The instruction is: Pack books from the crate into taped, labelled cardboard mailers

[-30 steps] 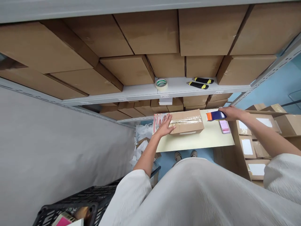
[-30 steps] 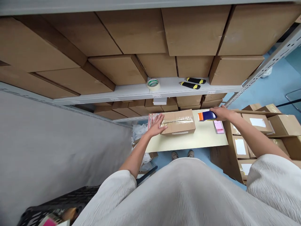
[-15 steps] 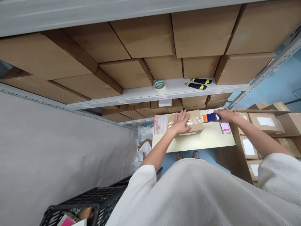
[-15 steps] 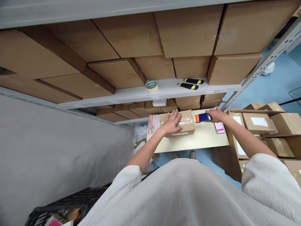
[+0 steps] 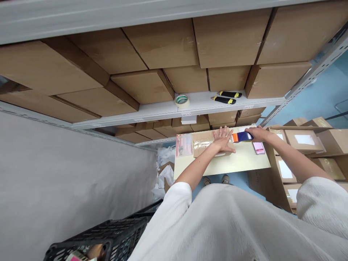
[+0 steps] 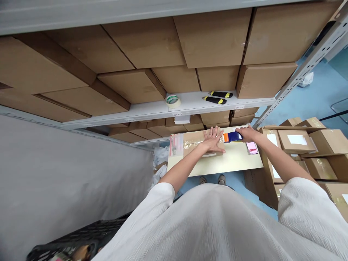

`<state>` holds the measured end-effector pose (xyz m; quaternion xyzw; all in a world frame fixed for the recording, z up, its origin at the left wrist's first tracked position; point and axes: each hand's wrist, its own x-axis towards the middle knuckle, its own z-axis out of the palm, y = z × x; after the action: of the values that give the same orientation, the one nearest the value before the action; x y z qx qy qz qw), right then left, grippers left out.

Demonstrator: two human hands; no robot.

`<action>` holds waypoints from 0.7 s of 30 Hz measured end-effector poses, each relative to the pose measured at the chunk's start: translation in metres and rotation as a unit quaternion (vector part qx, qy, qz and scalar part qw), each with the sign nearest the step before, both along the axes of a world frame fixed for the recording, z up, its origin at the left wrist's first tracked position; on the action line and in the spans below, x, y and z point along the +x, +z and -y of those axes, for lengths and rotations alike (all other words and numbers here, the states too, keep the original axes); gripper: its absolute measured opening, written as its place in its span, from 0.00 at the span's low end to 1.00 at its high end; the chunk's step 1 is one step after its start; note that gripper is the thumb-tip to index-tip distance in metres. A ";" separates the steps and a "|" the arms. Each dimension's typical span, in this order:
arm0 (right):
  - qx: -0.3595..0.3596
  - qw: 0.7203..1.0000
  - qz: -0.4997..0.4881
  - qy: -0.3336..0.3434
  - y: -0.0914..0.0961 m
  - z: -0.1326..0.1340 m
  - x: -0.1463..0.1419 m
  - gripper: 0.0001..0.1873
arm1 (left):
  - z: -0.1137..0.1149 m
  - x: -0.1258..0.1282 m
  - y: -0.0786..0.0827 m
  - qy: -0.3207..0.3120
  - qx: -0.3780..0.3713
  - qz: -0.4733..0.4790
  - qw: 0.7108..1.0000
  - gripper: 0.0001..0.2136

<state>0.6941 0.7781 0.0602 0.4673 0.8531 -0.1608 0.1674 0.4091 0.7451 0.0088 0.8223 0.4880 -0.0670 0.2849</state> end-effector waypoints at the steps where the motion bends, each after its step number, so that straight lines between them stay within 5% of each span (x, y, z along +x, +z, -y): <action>1: 0.000 1.000 -0.001 0.001 0.000 0.000 0.000 0.23 | -0.003 0.003 -0.001 -0.002 -0.008 -0.008 1.000 0.77; 10: -0.015 1.000 0.001 0.002 0.005 0.004 0.002 0.22 | -0.005 0.007 -0.010 -0.016 0.010 -0.052 0.998 0.78; 21: -0.033 0.998 -0.057 0.003 -0.002 0.028 -0.005 0.21 | 0.022 -0.056 0.010 -0.059 0.073 -0.011 0.996 0.64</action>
<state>0.6893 0.7505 0.0586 0.4493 0.8567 -0.2148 0.1344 0.3530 0.7231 0.0184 0.8675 0.4453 -0.0566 0.2141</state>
